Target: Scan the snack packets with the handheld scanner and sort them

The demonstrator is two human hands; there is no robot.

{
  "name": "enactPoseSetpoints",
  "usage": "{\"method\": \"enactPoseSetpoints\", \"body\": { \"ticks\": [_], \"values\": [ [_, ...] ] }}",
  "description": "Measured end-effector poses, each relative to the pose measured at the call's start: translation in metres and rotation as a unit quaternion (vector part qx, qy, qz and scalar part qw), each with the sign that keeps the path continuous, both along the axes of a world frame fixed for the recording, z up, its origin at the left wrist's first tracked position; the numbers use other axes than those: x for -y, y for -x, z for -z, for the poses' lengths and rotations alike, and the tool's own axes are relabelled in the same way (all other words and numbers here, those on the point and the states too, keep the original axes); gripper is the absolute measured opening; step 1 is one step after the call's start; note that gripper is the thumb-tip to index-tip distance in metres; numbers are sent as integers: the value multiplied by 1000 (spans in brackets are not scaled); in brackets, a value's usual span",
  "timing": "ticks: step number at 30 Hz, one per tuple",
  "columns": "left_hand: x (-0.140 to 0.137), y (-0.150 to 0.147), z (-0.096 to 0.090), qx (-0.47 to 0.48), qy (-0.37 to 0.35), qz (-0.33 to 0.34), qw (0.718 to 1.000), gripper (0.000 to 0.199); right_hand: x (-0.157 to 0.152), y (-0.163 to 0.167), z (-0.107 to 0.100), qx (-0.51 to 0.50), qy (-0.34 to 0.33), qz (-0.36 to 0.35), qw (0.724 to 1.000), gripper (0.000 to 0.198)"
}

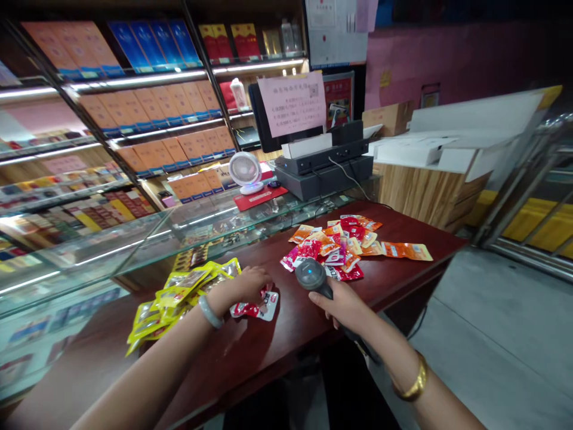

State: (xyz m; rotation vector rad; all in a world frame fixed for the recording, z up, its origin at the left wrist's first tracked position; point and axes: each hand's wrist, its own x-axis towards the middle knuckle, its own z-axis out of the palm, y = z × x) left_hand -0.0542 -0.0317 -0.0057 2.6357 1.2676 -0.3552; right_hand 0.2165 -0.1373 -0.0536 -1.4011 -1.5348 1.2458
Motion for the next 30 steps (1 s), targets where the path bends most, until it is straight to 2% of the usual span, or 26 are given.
{"method": "enactPoseSetpoints", "body": {
  "ticks": [2, 5, 8, 12, 18, 23, 25, 28, 30],
  "values": [
    [-2, -1, 3, 26, -6, -2, 1000, 38, 1, 0, -1, 3, -3, -2, 1000, 39],
    [-17, -6, 3, 156, -14, -87, 984, 30, 4, 1, -2, 2, -8, -6, 1000, 40],
    [-36, -16, 3, 318, -3, -184, 930, 42, 6, 5, -5, -9, -9, -17, 1000, 41],
    [-49, -38, 8, 449, 75, -216, 864, 52, 6, 7, -10, -21, -19, -45, 999, 42],
    [-57, -69, 16, 541, 102, -221, 805, 55, 1, 2, -12, -20, -21, -77, 997, 42],
    [-78, -93, 24, 567, 93, -213, 790, 53, -4, -6, -9, -30, -12, -53, 998, 42],
    [-85, -108, 25, 585, 99, -235, 770, 54, -7, -10, -8, -41, -15, -36, 998, 41],
    [-87, -133, 22, 625, 161, -248, 722, 54, -10, -15, -4, -44, -8, -12, 999, 42],
    [-86, -141, 18, 626, 189, -228, 721, 54, -12, -18, -1, -41, -2, -1, 999, 45]
  ]
}}
